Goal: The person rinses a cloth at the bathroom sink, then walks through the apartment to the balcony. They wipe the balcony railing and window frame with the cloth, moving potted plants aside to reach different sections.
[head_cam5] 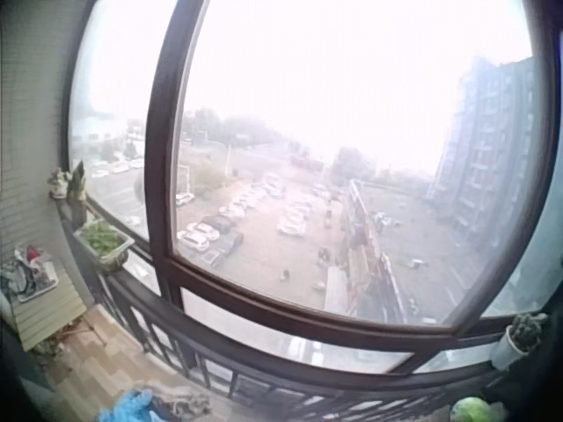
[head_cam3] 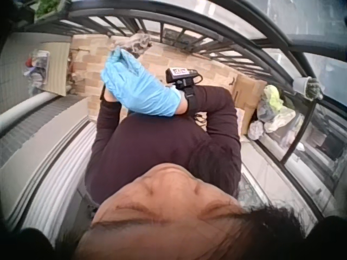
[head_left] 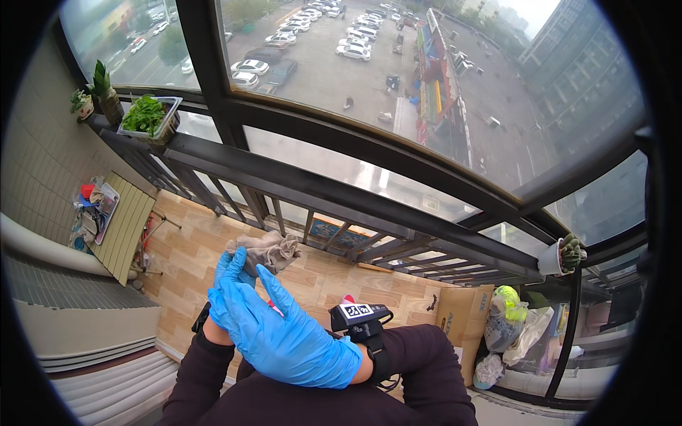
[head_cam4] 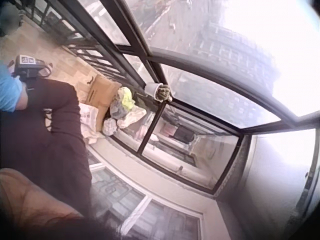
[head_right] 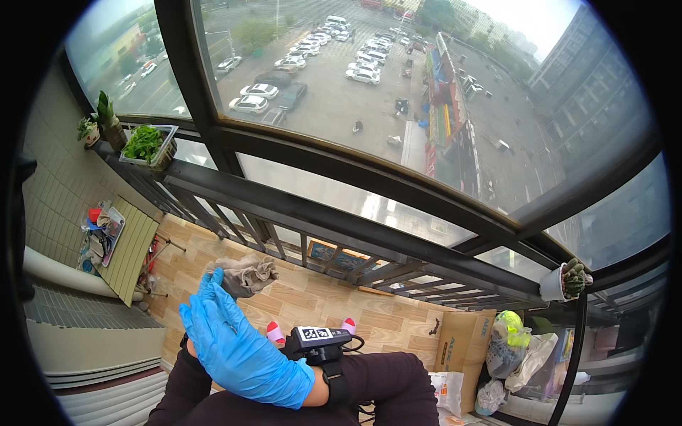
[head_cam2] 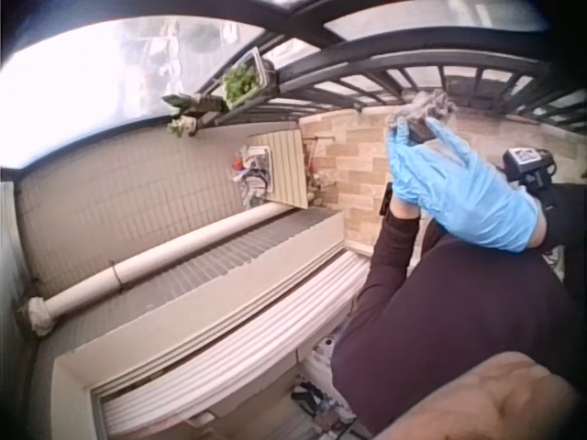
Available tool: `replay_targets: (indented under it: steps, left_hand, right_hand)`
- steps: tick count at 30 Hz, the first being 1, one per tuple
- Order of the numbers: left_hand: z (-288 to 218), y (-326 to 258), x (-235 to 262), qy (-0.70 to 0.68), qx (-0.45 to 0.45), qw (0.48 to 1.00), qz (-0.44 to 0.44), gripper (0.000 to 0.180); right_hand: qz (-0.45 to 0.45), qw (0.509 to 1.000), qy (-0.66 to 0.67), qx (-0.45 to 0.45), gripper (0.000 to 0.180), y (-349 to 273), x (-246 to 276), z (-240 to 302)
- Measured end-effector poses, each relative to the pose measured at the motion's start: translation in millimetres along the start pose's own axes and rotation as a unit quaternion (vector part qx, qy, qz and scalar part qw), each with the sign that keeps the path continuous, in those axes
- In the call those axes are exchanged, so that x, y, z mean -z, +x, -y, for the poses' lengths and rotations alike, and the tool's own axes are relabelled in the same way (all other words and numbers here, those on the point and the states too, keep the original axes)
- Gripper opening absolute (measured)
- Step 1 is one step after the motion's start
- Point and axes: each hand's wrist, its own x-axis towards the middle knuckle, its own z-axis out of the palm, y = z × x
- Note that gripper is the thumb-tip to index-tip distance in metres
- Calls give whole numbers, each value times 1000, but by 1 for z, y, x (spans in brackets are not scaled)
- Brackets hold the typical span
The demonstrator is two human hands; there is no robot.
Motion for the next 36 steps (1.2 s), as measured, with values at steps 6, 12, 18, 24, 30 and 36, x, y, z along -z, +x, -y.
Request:
replay_targets:
  steps: [6,12,18,24,30,36]
  left_hand:
    - [-43,-1,21,-81,-8,997,20,26]
    - [-59,9,42,114,-62,990,51,25]
    - [-88,6,44,386,33,919,70,30]
    - [-85,11,19,356,63,924,123,68]
    - [-65,16,-9,289,77,939,167,68]
    - [-58,17,-28,310,64,933,171,88]
  right_hand:
    - [6,998,46,-32,40,39,-12,25]
    - [-11,999,40,-16,43,63,-24,19]
    - [-102,991,54,-66,48,103,-70,-37]
    - [-97,985,-41,-134,40,130,-109,-88]
    - [-166,977,-41,-124,40,141,-121,-89]
    - [-237,964,52,-103,39,148,-115,-86]
